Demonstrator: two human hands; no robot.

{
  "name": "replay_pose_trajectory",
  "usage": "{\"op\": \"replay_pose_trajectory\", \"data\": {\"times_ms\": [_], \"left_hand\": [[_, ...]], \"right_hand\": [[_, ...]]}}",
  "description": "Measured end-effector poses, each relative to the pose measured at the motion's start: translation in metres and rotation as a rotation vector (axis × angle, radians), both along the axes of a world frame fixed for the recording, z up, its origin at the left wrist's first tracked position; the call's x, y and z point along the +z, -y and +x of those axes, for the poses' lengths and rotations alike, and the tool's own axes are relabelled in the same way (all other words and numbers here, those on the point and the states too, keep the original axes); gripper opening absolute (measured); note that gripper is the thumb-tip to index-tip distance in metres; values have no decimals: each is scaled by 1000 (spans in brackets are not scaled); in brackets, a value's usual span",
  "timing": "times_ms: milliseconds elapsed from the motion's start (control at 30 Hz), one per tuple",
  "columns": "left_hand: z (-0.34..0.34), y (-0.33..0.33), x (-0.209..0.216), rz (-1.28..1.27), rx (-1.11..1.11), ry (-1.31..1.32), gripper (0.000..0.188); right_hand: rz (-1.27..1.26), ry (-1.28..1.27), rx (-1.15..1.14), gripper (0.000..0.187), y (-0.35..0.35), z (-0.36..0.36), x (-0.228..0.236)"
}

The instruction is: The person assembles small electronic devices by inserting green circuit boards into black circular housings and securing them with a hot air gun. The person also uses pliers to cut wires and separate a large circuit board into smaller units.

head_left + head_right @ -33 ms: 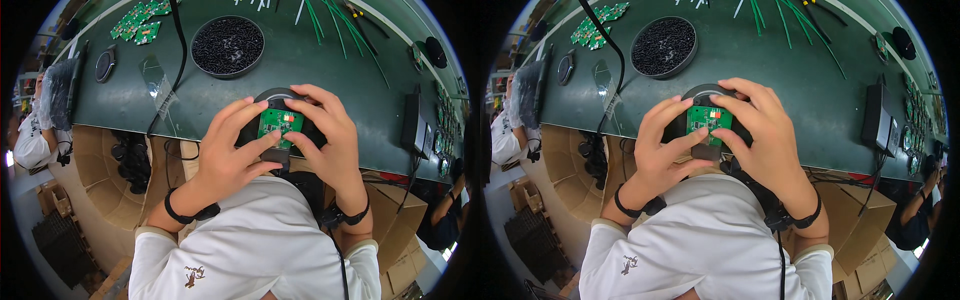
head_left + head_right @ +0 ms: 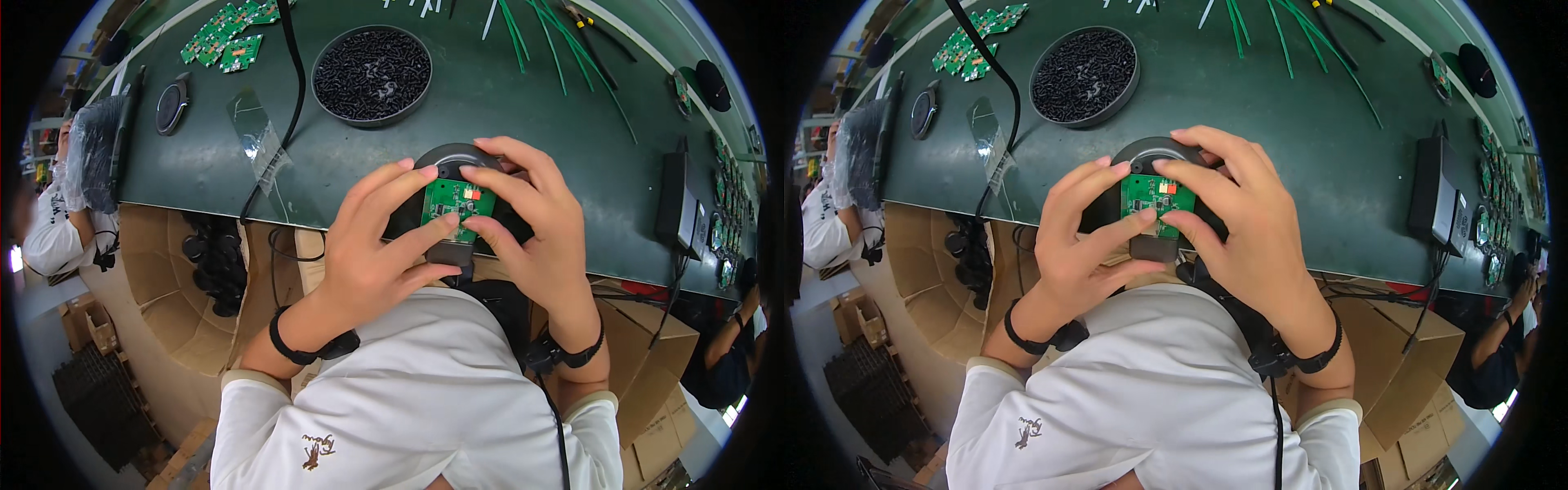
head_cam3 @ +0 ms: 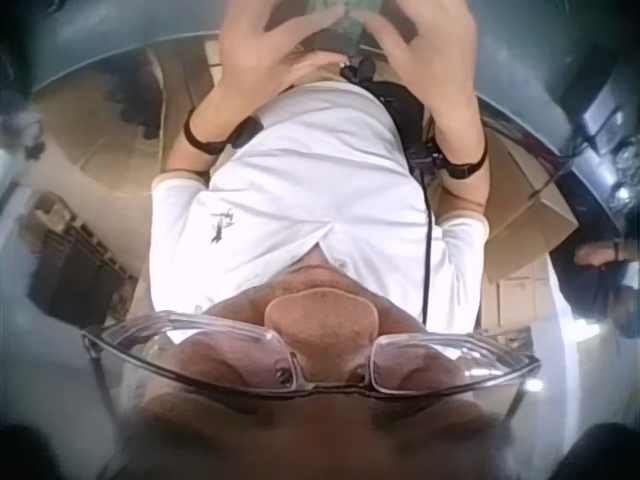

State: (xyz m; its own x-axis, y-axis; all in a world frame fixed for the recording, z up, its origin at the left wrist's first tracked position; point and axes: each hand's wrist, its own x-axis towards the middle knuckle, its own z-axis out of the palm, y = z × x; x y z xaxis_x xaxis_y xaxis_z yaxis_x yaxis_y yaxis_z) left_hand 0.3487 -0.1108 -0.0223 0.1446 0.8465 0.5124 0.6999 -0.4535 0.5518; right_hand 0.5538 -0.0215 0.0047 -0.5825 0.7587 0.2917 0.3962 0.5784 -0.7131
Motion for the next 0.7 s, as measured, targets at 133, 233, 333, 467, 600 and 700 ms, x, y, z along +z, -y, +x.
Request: {"op": "replay_pose_trajectory", "data": {"times_ms": [133,233,333,467,600,700], "left_hand": [[1,0,-2,44,26,45,66],[2,-1,-1,50,34,54,68],[2,-7,5,-15,32,52,68],[7,-23,19,-146,31,38,68],[-2,-30,36,-194,16,32,58],[-16,-50,45,-196,152,53,33]], "right_hand": [[28,-62,23,40,0,0,-2],[40,-73,29,38,1,1,-2],[36,-25,12,37,-4,0,2],[153,149,-2,33,-20,-1,7],[112,214,25,34,-24,1,18],[62,159,-23,35,-35,0,31]]}}
